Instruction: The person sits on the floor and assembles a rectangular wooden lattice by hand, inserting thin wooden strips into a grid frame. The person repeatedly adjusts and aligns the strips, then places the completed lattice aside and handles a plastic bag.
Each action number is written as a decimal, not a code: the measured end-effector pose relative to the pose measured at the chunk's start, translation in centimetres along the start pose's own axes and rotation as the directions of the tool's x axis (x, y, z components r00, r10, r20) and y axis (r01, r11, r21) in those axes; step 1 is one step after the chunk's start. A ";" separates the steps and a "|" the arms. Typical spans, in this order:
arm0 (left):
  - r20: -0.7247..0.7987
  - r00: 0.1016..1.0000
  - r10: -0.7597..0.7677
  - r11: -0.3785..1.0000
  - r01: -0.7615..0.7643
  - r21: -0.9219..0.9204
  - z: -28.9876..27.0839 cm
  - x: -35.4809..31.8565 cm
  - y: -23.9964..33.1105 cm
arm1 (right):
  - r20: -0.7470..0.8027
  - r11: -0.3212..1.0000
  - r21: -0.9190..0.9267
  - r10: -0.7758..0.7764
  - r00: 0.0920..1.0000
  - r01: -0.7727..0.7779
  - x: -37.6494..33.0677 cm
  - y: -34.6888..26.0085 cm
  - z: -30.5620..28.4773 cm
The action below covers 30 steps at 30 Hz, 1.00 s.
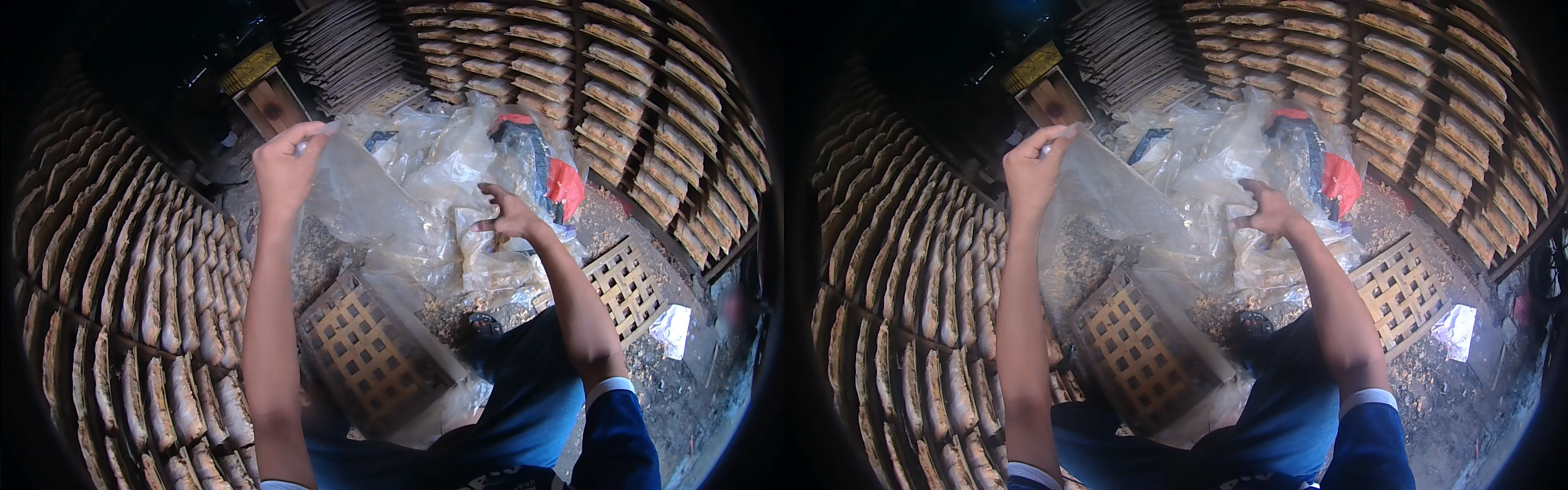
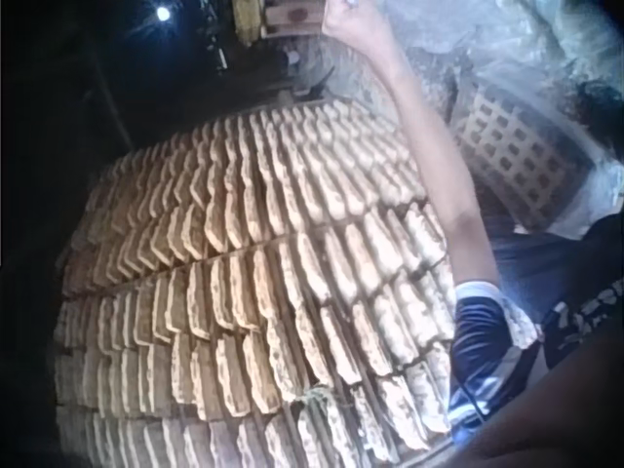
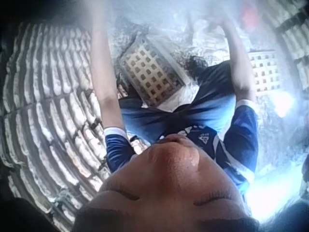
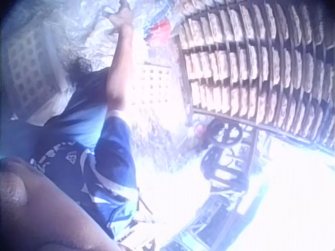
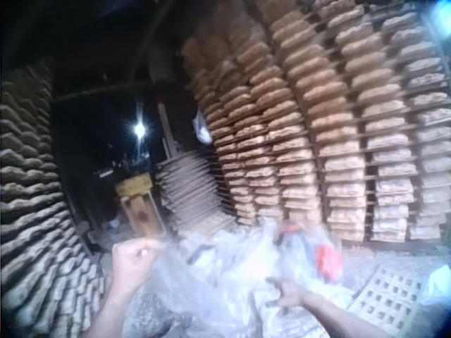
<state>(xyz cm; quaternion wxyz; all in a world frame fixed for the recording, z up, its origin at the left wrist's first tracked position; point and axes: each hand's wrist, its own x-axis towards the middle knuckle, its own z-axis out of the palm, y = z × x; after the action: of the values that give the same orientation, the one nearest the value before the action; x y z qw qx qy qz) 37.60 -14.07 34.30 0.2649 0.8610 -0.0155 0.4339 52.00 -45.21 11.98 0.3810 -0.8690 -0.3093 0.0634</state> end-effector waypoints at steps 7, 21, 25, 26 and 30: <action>0.252 0.914 0.319 0.922 -0.361 0.141 2.3 -2.5 3.6 | -0.218 0.890 0.146 -0.397 0.892 0.432 0.7 -9.7 2.5; -0.119 0.959 -0.257 0.938 0.277 0.209 -7.4 -2.3 -5.1 | 0.107 0.894 -0.341 0.344 0.933 -0.290 0.2 7.0 -0.8; -0.046 0.974 -0.223 0.958 0.228 0.173 -5.5 -4.0 -3.8 | 0.120 0.758 -0.494 0.545 0.830 -0.427 -0.9 6.6 -1.3; -0.010 0.981 -0.193 0.966 0.192 0.170 -4.9 -4.3 -3.5 | 0.119 0.798 -0.458 0.492 0.862 -0.392 -0.9 4.7 -1.2; 0.158 0.979 -0.128 0.987 0.110 0.117 -0.9 -5.3 -0.4 | 0.167 0.999 -0.048 0.033 0.985 -0.025 0.6 -0.5 0.1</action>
<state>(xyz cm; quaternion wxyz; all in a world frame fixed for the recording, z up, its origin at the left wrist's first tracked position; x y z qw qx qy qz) 33.77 -14.36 30.52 0.2414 0.9064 0.0378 0.3444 52.21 -44.57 12.34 0.3326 -0.8734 -0.3291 0.1349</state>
